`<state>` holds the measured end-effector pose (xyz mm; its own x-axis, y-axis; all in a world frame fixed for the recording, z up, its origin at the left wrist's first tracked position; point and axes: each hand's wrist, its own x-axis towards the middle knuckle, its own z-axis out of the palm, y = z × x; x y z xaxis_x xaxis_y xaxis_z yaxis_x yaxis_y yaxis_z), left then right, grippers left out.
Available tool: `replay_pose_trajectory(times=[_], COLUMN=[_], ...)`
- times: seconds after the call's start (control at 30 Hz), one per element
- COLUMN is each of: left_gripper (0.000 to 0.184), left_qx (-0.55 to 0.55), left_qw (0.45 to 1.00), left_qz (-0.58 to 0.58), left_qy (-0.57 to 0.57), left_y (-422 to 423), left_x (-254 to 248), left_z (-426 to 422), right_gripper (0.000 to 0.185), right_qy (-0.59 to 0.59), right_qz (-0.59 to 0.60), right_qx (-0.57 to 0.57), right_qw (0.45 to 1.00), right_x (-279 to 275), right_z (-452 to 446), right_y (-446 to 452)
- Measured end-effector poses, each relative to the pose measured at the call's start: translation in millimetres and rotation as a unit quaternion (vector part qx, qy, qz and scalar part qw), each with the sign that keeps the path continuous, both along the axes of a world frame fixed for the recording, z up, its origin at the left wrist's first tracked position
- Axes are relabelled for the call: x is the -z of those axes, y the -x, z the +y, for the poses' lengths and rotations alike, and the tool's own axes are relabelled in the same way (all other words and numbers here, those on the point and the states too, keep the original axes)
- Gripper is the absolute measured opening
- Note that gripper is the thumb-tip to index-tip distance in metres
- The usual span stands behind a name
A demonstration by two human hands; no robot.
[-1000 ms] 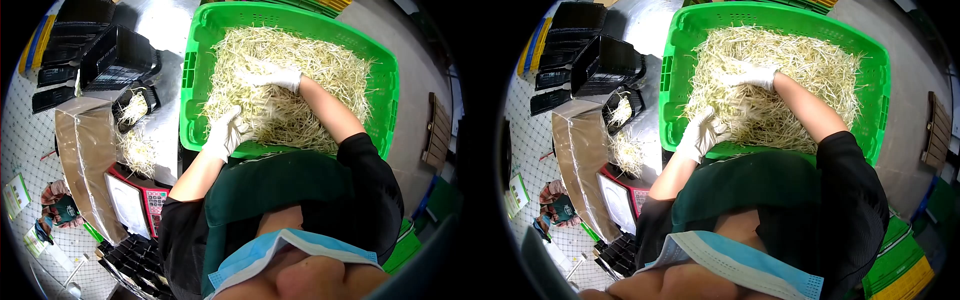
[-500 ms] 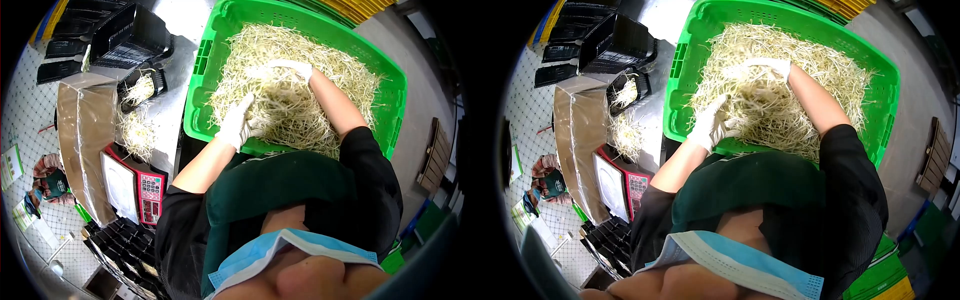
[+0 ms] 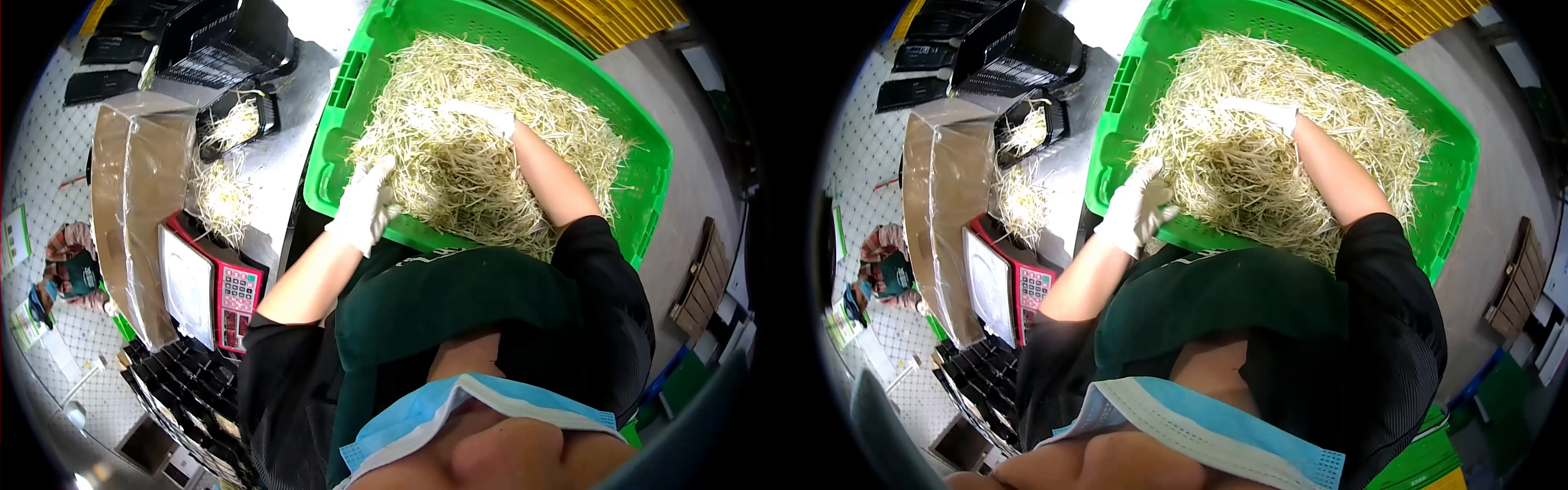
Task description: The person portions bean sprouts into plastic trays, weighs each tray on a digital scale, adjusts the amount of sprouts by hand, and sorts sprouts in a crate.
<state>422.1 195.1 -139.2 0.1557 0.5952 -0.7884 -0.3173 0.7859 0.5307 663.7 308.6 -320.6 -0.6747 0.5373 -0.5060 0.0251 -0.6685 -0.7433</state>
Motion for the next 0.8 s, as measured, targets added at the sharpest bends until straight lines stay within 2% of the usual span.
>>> replay_pose_trajectory(times=[0.03, 0.07, 0.1, 0.13, 0.17, 0.23, 0.27, 0.33, 0.37, 0.43, 0.47, 0.5, 0.53, 0.57, 0.6, 0.63, 0.7, 0.73, 0.8], left_gripper=[0.079, 0.079, 0.068, 0.069, 0.077, 0.093, 0.097, 0.097, 0.097, 0.096, 0.083, 0.083, 0.065, 0.048, 0.039, 0.039, 0.037, 0.039, 0.040], left_qx=[0.086, 0.080, 0.330, 0.538, 0.618, 0.710, 0.732, 0.703, 0.693, 0.574, 0.502, 0.505, 0.391, 0.269, 0.206, 0.212, 0.125, 0.109, 0.085], left_qw=[0.994, 0.994, 0.892, 0.674, 0.619, 0.563, 0.538, 0.602, 0.634, 0.791, 0.850, 0.848, 0.912, 0.959, 0.969, 0.968, 0.979, 0.988, 0.995], left_qz=[0.060, 0.063, 0.284, 0.468, 0.461, 0.411, 0.397, 0.348, 0.331, 0.209, 0.160, 0.163, 0.120, 0.072, 0.052, 0.053, 0.060, 0.022, 0.042], left_qy=[-0.031, -0.030, -0.120, -0.193, -0.146, -0.102, -0.134, -0.146, -0.089, -0.033, 0.005, 0.007, 0.031, 0.054, 0.123, 0.123, 0.152, 0.104, 0.031], left_y=[15.2, 24.0, 30.4, 33.3, 33.3, 23.7, 29.6, 48.9, 38.7, 43.5, 37.6, 35.6, 34.2, 26.1, 21.0, 8.4, -10.8, -12.0, -13.4], left_x=[15.5, 14.0, 10.2, 7.6, 7.6, 11.6, 42.9, 112.6, 94.8, 117.4, 108.3, 115.3, 129.8, 130.6, 131.0, 118.8, 97.1, 97.4, 97.7], left_z=[2.9, 10.3, 18.6, 28.1, 40.3, 51.7, 52.3, 52.3, 57.0, 56.7, 59.9, 54.2, 49.5, 48.1, 48.0, 48.3, 45.9, 43.5, 37.9], right_gripper=[0.049, 0.049, 0.050, 0.050, 0.050, 0.051, 0.051, 0.052, 0.052, 0.053, 0.054, 0.054, 0.058, 0.058, 0.060, 0.061, 0.061, 0.061, 0.061], right_qy=[-0.005, -0.007, -0.009, -0.012, -0.015, -0.018, -0.021, -0.027, -0.036, -0.072, -0.094, -0.107, -0.027, -0.028, 0.017, 0.059, 0.021, -0.005, -0.054], right_qz=[0.000, 0.000, -0.002, -0.004, -0.006, -0.006, -0.003, 0.004, 0.008, 0.008, 0.002, -0.014, -0.025, -0.024, 0.025, 0.075, 0.121, 0.109, 0.084], right_qx=[-0.002, -0.002, 0.000, 0.004, 0.008, 0.011, 0.012, 0.011, 0.010, 0.009, 0.012, 0.019, 0.063, 0.070, 0.092, 0.114, 0.108, 0.097, 0.075], right_qw=[1.000, 1.000, 1.000, 1.000, 1.000, 1.000, 1.000, 1.000, 0.999, 0.997, 0.995, 0.994, 0.997, 0.997, 0.995, 0.989, 0.986, 0.989, 0.992], right_x=[-1.9, -3.9, -5.5, -7.3, -9.5, -10.0, -9.5, -4.5, -3.1, -4.8, -15.2, -25.9, -49.2, -51.5, -50.2, -45.3, -11.2, -13.8, -16.9], right_z=[-1.7, -4.9, -8.9, -12.8, -17.5, -19.8, -19.0, -16.9, -15.5, -17.3, -20.9, -27.1, -33.9, -38.5, -45.3, -49.0, -52.7, -57.8, -63.8], right_y=[2.4, 5.5, 7.8, 8.7, 9.7, 9.3, 6.9, 0.7, -1.3, -1.2, 3.0, 5.5, 11.7, 14.6, 16.8, 16.0, 14.8, 15.3, 18.6])
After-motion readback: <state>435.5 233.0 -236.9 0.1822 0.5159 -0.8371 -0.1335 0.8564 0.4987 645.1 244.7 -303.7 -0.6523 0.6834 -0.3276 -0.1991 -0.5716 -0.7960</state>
